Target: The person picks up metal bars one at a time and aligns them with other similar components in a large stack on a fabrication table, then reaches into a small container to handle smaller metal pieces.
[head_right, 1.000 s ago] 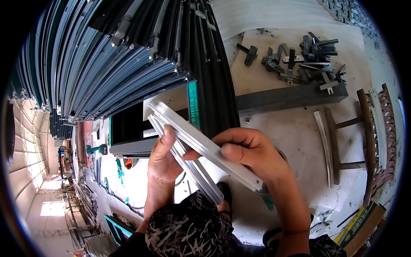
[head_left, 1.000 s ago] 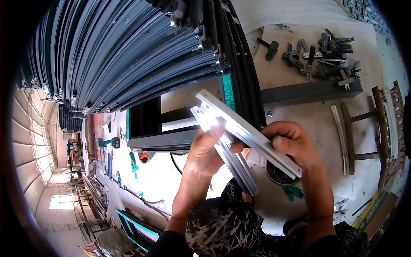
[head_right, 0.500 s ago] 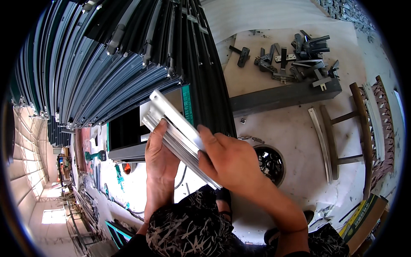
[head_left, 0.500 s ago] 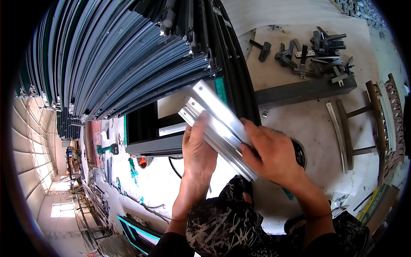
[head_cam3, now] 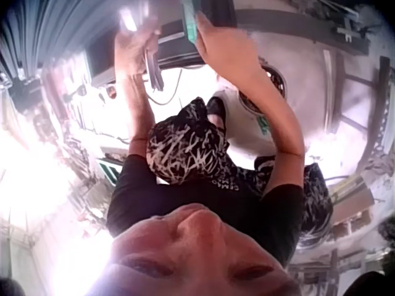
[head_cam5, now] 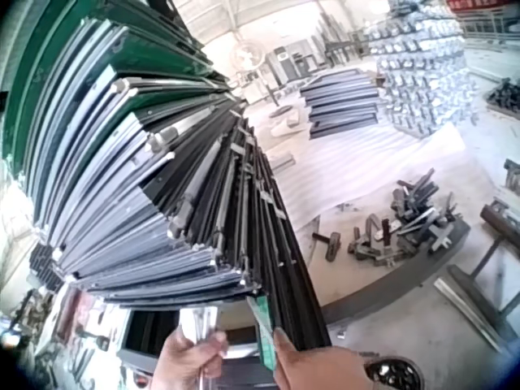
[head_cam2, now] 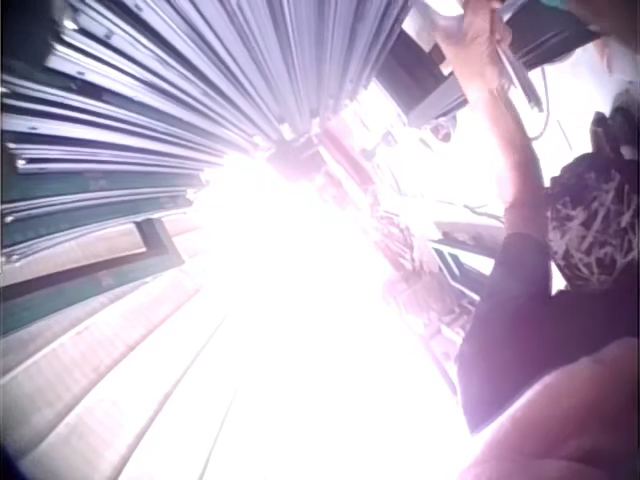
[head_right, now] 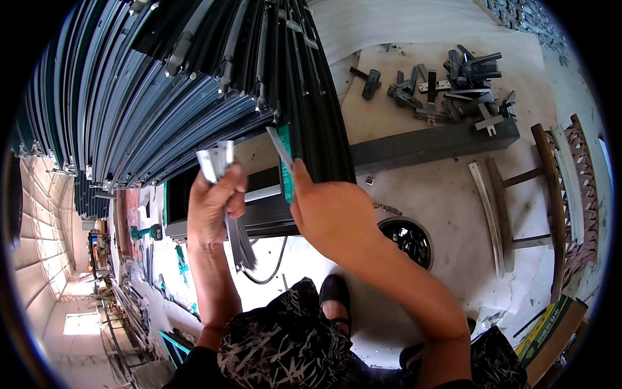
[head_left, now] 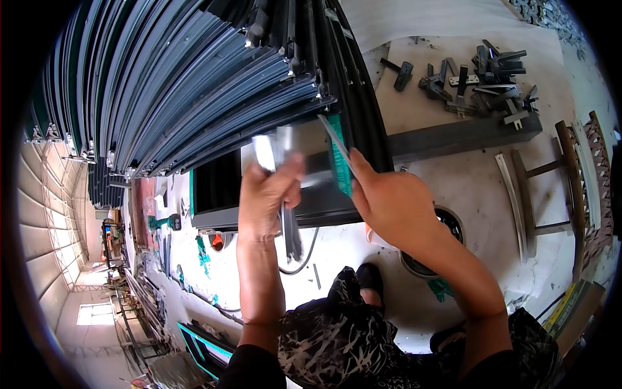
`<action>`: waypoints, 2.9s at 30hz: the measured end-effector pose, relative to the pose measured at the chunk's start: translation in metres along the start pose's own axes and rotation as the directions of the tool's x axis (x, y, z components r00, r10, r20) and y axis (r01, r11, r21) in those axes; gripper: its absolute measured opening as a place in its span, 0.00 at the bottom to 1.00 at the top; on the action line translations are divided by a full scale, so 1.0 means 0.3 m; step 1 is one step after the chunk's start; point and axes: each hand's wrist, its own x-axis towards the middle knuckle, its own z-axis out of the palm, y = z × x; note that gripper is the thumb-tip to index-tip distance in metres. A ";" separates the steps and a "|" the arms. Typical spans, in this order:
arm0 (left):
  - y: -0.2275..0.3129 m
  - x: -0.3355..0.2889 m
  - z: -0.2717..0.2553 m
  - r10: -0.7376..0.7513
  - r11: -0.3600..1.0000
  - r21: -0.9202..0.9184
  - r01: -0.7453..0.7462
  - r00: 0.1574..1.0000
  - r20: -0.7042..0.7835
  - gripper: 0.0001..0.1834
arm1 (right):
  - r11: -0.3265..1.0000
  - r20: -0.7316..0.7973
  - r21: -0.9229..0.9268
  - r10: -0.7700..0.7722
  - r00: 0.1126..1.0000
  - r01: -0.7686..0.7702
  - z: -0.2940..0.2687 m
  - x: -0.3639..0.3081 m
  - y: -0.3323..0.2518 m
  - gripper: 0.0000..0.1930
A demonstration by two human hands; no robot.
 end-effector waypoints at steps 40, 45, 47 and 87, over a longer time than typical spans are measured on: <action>-0.011 0.110 0.043 0.056 0.947 0.307 -0.095 0.989 0.135 0.18 | 0.993 -0.100 -0.112 0.017 0.995 -0.028 0.107 -0.007 -0.134 0.30; -0.030 0.130 0.020 0.085 0.949 0.281 -0.141 0.976 0.202 0.19 | 0.983 -0.049 -0.167 -0.083 0.995 0.074 0.089 -0.068 -0.125 0.30; -0.019 0.128 0.027 0.090 0.945 0.293 -0.143 0.978 0.186 0.20 | 0.983 -0.038 -0.154 -0.112 0.993 0.105 0.085 -0.079 -0.114 0.30; -0.057 0.118 0.156 0.469 0.370 0.893 -0.258 0.881 0.060 0.14 | 0.972 -0.387 0.035 -0.200 0.900 0.231 0.173 -0.167 -0.084 0.20</action>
